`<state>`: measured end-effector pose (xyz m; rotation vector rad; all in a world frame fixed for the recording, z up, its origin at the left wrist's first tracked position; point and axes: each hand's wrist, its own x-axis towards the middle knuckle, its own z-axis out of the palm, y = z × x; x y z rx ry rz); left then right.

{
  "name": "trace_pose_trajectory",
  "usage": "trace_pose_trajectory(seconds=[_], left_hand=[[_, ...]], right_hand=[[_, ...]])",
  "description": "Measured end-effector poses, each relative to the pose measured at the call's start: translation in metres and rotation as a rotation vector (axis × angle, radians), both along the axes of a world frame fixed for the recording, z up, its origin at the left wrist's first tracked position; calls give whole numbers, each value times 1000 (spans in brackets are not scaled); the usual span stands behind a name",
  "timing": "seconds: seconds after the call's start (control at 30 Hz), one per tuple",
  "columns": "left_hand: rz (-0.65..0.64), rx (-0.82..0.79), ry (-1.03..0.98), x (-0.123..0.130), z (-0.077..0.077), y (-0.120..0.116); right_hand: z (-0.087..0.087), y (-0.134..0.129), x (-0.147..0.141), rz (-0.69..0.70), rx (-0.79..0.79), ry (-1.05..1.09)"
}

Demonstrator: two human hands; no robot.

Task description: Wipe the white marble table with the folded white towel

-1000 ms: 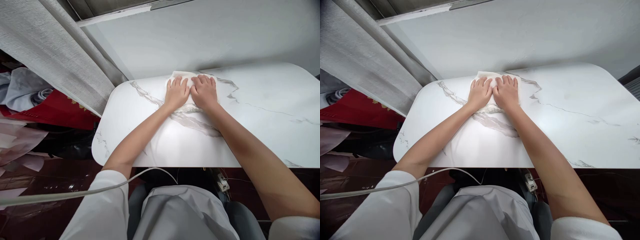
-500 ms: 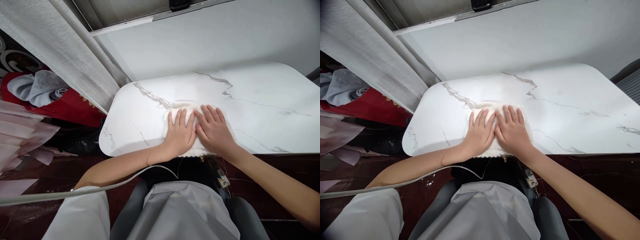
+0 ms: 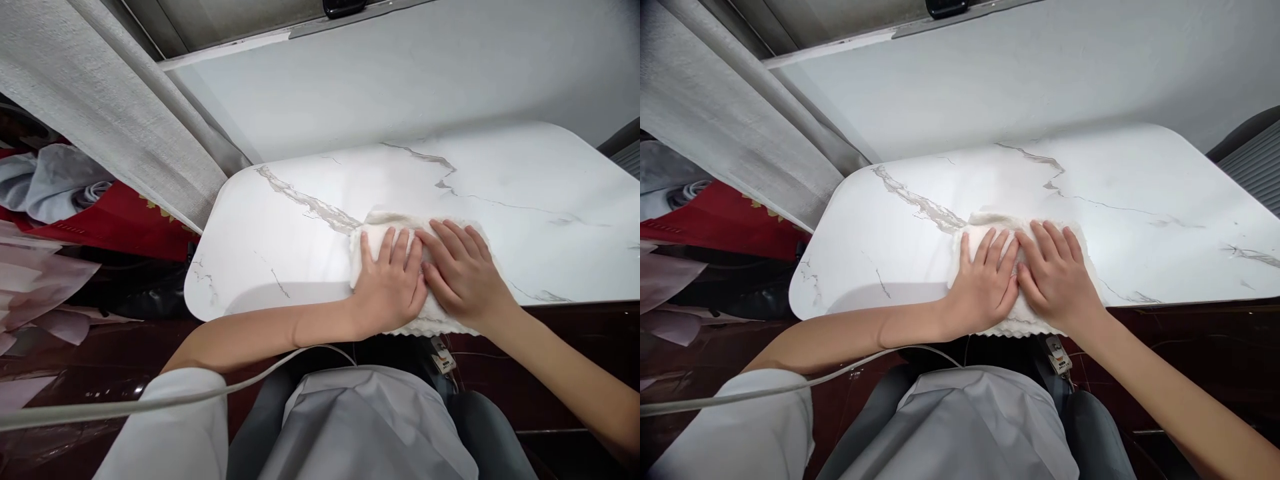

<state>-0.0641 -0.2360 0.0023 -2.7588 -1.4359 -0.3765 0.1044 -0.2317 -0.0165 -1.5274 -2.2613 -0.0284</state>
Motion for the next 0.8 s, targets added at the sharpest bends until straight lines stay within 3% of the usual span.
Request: trace_pose_trajectory(seconds=[0.23,0.57,0.8], left_hand=[[22,-49,-46,22,-1,49],[164,-64,-126,26,-3,160],[274,-62,-157,23,-2,217]], right_hand=[[2,48,13,-73,-19,-29],[7,166,4,-77,-40,-41],[1,229,1,-71,-11,19]])
